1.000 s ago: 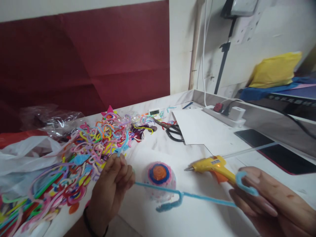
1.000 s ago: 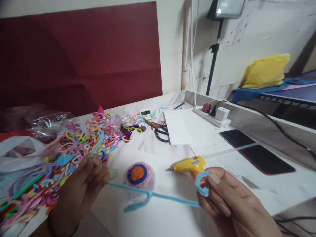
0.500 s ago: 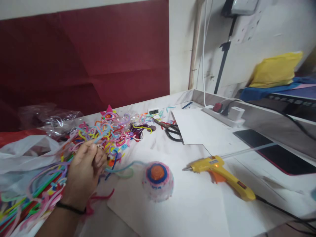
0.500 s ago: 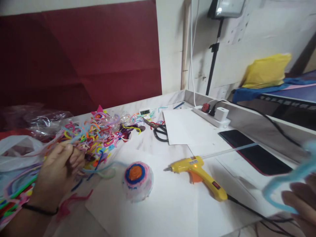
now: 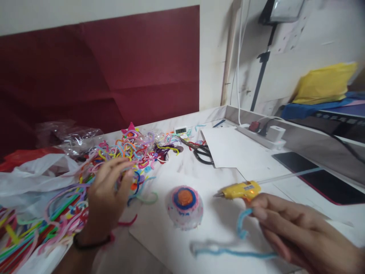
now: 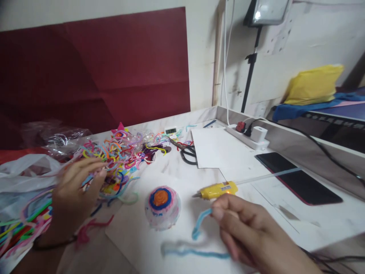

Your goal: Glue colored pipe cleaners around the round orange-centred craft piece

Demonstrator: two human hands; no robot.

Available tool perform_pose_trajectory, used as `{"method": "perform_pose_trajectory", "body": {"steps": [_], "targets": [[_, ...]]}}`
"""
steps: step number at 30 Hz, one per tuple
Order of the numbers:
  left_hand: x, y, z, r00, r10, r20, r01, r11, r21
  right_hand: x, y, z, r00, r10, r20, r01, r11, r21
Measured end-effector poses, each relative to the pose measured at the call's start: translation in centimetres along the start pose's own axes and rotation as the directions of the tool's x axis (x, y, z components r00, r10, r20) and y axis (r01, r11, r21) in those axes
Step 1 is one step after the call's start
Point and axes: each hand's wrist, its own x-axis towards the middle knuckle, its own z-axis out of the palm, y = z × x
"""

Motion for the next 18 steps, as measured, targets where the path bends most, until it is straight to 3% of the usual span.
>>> {"method": "perform_pose_trajectory", "body": {"steps": [1, 3, 4, 5, 6, 7, 10, 13, 18], "targets": [[-0.8, 1.6, 0.0, 0.992, 0.003, 0.125, 0.012, 0.993, -0.118, 0.2, -0.6, 1.0, 0.998, -0.01, 0.066, 0.01, 1.0, -0.009], [-2.6, 4.6, 0.2, 0.892, -0.072, 0.446, 0.237, 0.915, -0.327, 0.5, -1.7, 2.6, 0.989, -0.019, 0.146, 0.022, 1.0, -0.016], [-3.5, 5.7, 0.4, 0.796, -0.119, 0.593, 0.385, 0.856, -0.345, 0.6, -2.0, 3.2, 0.986, -0.031, 0.164, 0.035, 0.999, -0.02], [-4.3, 6.7, 0.7, 0.671, -0.143, 0.728, 0.511, 0.801, -0.313, 0.7, -2.3, 3.7, 0.984, -0.042, 0.172, 0.048, 0.998, -0.028], [-4.9, 7.4, 1.0, 0.579, -0.148, 0.802, 0.585, 0.76, -0.283, 0.8, -2.5, 4.1, 0.983, -0.058, 0.175, 0.066, 0.997, -0.04], [-5.5, 7.8, 1.3, 0.523, -0.119, 0.844, 0.612, 0.742, -0.275, 0.9, -2.6, 4.5, 0.982, -0.075, 0.175, 0.085, 0.995, -0.054], [-6.4, 8.3, 2.3, 0.412, -0.156, 0.898, 0.699, 0.686, -0.202, 1.0, -2.5, 5.3, 0.979, -0.103, 0.177, 0.118, 0.99, -0.078], [-6.9, 8.1, 2.9, 0.307, -0.163, 0.938, 0.819, 0.547, -0.173, 0.7, -2.3, 5.6, 0.977, -0.128, 0.172, 0.147, 0.984, -0.105], [-7.3, 8.5, 2.8, 0.216, -0.101, 0.971, 0.897, 0.414, -0.157, -0.3, -2.2, 5.8, 0.969, -0.193, 0.156, 0.219, 0.96, -0.177]]}}
